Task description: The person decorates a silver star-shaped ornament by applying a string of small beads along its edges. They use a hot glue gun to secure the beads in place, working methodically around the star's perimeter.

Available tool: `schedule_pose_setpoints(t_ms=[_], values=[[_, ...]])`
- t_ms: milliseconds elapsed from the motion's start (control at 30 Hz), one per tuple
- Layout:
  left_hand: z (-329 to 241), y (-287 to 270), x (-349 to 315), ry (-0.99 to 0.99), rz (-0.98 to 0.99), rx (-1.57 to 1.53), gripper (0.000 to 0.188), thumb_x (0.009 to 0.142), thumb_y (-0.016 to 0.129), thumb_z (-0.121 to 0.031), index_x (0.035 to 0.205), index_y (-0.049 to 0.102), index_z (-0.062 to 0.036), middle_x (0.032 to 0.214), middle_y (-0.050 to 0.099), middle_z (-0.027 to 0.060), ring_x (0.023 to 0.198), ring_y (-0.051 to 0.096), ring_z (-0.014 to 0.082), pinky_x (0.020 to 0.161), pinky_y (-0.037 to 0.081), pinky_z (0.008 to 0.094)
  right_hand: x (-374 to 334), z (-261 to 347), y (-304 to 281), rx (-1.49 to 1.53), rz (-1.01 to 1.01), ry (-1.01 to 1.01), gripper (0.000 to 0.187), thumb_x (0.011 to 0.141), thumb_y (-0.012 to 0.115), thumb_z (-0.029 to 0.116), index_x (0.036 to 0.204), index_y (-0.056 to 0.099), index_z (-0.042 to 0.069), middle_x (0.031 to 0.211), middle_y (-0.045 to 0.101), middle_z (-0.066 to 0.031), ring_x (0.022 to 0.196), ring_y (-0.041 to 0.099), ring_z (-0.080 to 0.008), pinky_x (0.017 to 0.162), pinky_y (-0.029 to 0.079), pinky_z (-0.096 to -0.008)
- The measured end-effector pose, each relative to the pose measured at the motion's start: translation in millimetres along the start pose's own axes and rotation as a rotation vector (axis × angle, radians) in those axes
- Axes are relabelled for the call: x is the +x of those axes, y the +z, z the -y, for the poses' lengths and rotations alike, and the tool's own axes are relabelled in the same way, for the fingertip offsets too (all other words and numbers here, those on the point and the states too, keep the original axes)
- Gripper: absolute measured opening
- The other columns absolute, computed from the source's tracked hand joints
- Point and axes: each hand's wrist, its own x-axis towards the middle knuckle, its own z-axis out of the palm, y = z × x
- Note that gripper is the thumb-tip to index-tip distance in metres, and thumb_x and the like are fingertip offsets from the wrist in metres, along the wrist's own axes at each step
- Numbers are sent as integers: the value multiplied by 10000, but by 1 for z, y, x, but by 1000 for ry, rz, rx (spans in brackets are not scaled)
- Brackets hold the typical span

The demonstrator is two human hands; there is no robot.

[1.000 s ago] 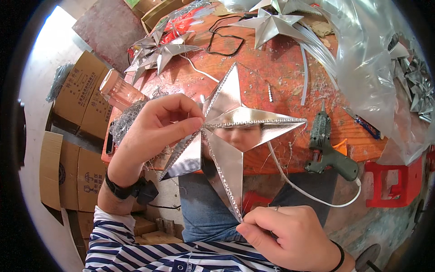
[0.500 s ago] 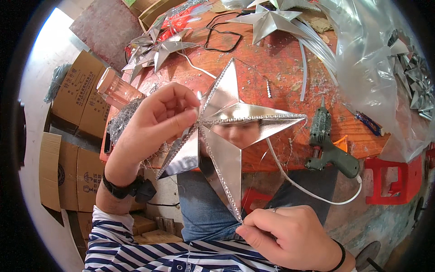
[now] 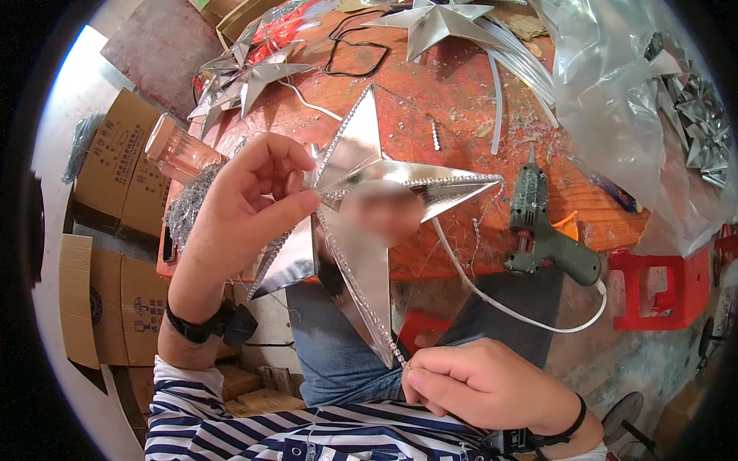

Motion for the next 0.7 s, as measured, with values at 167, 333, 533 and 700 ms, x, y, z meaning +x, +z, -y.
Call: schedule_pose_setpoints(t_ms=[167,333,533,700], values=[[2,2,-1,-6,-15,-12,254,817,677,-6,1030,547,-54,834,439,-72,762,420,2,658,366,152,5,-6,-1,71,55,0,280,1001,455,202,857,606,16,634,555,-5,571,490,-72,540,389,-231],[5,1,0,27,-14,6,245,820,676,-15,1025,548,-55,833,436,-72,760,411,4,656,358,151,9,-5,-1,97,96,41,297,1004,457,179,848,619,-13,672,572,0,601,490,-44,540,381,-199],[6,3,0,39,-32,5,244,817,675,-19,1023,548,-55,835,426,-69,764,400,8,652,351,151,11,-6,1,99,113,34,287,1004,467,170,846,612,-20,672,560,1,608,494,-43,545,384,-200],[4,4,-2,28,-41,-1,246,814,671,-13,1023,548,-52,839,424,-66,766,398,9,647,348,149,11,-11,3,58,106,-17,290,999,473,263,849,596,47,615,554,-18,564,514,-107,547,411,-279]])
